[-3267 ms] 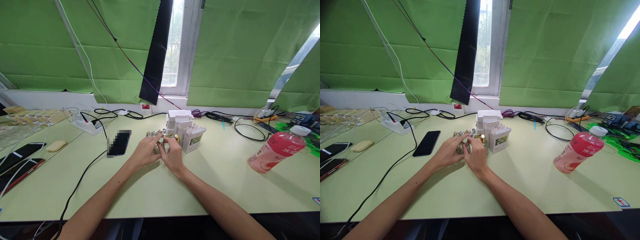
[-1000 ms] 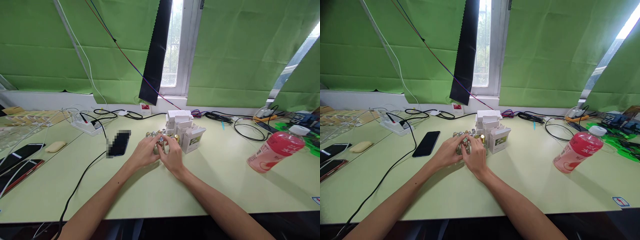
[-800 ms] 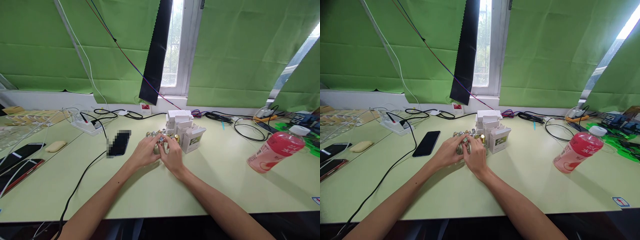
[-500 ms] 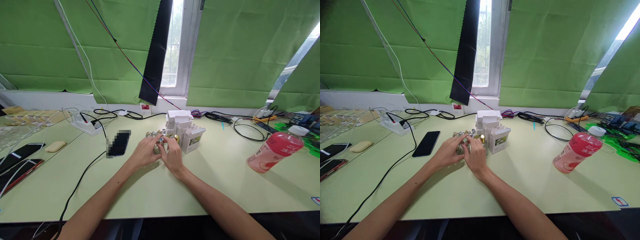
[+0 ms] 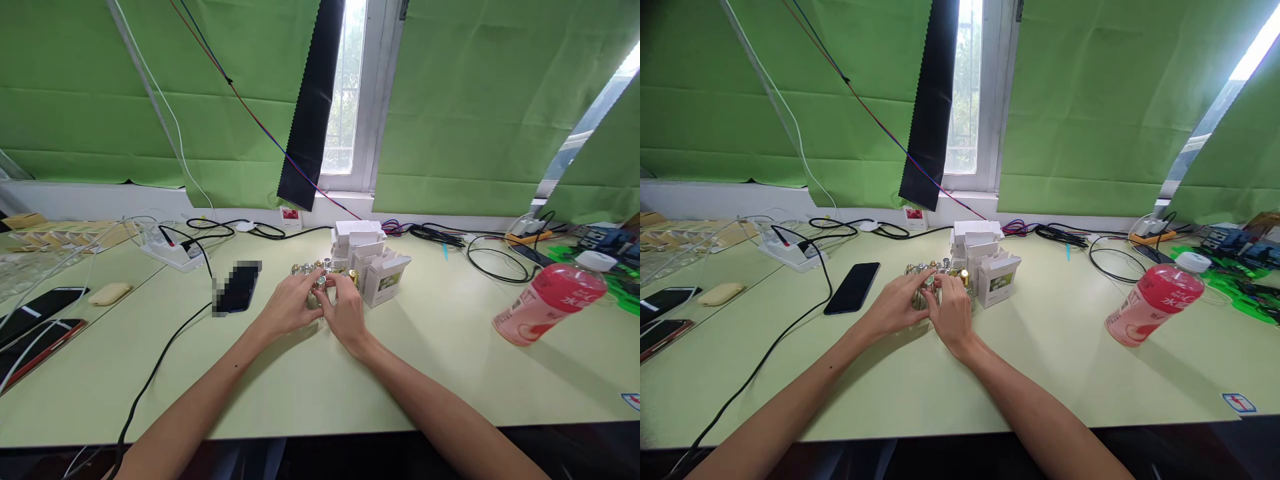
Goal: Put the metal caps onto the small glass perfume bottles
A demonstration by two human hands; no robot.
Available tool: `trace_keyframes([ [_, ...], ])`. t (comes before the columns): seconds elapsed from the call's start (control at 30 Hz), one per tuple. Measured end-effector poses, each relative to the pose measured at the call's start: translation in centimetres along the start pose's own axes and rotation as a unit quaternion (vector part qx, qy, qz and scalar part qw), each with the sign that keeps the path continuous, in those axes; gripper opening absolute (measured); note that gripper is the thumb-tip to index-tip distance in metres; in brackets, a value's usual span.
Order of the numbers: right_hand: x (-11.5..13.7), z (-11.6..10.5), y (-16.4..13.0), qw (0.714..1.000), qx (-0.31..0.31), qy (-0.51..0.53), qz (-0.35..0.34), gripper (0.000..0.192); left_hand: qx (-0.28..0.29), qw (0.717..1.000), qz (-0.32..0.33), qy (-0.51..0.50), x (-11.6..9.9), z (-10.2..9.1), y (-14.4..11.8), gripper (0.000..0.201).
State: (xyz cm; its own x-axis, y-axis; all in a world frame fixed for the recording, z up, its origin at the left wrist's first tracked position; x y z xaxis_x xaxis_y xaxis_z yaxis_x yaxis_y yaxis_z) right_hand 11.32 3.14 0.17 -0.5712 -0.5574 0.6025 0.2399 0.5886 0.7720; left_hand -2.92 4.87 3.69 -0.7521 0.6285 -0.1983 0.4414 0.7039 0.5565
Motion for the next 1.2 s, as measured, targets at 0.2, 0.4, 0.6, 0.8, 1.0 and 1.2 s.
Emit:
trace_keyframes([
  [0.2, 0.38, -0.18, 0.0, 1.0, -0.002, -0.02, 0.002, 0.026, -0.001, 1.0, -0.004, 0.0, -0.17, -0.16, 0.04, 0.063],
  [0.4, 0.27, -0.12, -0.13, 1.0, 0.011, -0.008, 0.005, 0.033, -0.003, 1.0, -0.003, -0.001, -0.38, -0.32, 0.06, 0.06],
  [0.6, 0.1, -0.07, -0.1, 1.0, 0.014, 0.0, 0.003, 0.028, 0.007, 1.0, -0.008, 0.005, -0.21, -0.19, 0.05, 0.063],
  [0.8, 0.03, -0.04, -0.11, 1.0, 0.01, 0.008, 0.005, 0.025, 0.006, 1.0, -0.005, 0.007, -0.06, -0.05, 0.08, 0.064],
  [1.0, -0.07, 0.02, -0.05, 1.0, 0.008, 0.012, 0.014, 0.02, 0.005, 1.0, -0.003, 0.002, 0.01, -0.02, 0.07, 0.064],
  [1.2, -0.15, 0.12, -0.01, 1.0, 0.001, 0.014, 0.024, 0.018, 0.01, 1.0, -0.008, 0.001, -0.13, -0.17, 0.11, 0.064],
])
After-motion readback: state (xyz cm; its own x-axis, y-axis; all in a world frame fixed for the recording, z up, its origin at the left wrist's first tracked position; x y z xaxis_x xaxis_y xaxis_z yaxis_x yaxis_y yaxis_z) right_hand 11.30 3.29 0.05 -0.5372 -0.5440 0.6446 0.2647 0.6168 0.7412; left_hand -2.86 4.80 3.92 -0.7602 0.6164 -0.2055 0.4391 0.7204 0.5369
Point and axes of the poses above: each hand's wrist, its own y-axis towards the middle knuckle, its own z-axis out of the palm, x = y × z, the point moved 1 cm from there along y, towards the middle knuckle, and after that the axes turned 12 degrees about -x, right-handed, at the moved point
